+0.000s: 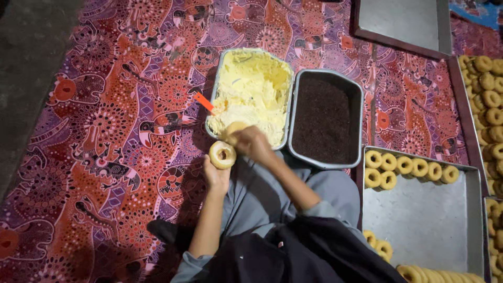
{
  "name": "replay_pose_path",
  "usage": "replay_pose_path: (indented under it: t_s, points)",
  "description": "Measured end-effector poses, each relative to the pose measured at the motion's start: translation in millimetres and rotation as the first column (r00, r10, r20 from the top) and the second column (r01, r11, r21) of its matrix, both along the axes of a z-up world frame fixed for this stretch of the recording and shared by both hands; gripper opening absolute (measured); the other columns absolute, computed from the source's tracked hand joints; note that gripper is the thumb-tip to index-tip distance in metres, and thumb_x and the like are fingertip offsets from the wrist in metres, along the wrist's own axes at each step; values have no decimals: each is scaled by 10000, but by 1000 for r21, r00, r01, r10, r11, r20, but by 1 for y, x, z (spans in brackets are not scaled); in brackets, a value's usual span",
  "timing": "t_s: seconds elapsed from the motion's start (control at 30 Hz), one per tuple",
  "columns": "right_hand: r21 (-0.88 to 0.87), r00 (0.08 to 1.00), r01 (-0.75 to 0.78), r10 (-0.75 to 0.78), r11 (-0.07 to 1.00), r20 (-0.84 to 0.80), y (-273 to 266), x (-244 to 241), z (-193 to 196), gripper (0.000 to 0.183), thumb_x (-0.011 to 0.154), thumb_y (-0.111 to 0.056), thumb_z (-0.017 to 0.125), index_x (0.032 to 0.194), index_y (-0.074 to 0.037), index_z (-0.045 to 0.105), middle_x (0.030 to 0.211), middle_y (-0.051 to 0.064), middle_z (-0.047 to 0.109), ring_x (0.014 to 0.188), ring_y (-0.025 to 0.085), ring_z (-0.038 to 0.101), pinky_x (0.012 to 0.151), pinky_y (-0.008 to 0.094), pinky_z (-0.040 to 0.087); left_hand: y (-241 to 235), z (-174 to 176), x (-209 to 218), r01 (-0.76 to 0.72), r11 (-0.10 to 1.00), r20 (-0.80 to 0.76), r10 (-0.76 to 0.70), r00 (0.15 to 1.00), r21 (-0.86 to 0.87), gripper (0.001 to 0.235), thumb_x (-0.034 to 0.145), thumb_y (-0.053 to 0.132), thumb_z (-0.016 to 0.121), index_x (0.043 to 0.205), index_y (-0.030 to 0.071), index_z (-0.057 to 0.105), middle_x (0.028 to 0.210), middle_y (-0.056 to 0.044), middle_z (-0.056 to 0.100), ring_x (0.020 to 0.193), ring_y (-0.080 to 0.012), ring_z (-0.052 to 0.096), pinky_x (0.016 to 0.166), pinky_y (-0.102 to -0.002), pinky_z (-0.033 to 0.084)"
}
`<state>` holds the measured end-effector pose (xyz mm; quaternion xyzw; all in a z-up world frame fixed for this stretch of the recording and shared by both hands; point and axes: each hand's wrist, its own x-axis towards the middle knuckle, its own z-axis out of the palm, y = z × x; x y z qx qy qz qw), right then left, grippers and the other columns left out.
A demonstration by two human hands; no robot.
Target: The person sits on the floor and repeatedly picks up ring-shaped donuts, fills their centers with a yellow paste from a tray, then rolls them in a dark granular topping before placing them on a metal tray.
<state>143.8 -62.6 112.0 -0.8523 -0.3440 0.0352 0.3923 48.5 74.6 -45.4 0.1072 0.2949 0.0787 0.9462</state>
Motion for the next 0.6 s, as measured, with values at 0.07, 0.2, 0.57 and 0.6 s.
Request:
replay_pose_path:
  t_s: [0.07,0.2,0.57,0.6]
  points:
    - [136,975,-211,198,968,99,-1,-15,-2,363,732,-116,808,1089,-89,752,1021,110,727,1015,305,667,918,416,536,-4,6,-10,30,999,-56,-29,998,10,666,1046,582,313,1458,91,496,1422,-133,553,1281,-291,534,1079,-468,436]
    - [56,995,-72,68,996,73,3,-12,-4,336,713,-134,834,1039,-91,767,950,107,733,940,325,644,869,423,530,-9,17,-17,-9,994,117,-3,993,104,675,1063,570,344,1486,60,470,1460,-117,540,1339,-267,516,1137,-446,412]
    - [56,996,85,-85,995,0,-88,-32,28,388,740,-3,788,1122,-63,760,1003,115,699,960,302,675,892,391,549,-57,56,2,84,981,293,-134,947,176,624,1063,498,422,1490,44,460,1517,-132,502,1418,-284,473,1205,-483,364]
    - [105,995,74,-80,992,55,-102,-30,29,369,748,-8,794,1110,-63,754,1003,112,700,968,299,676,909,399,545,-69,63,8,129,968,290,-190,938,215,622,1056,499,422,1493,59,454,1521,-121,498,1424,-272,468,1203,-478,360]
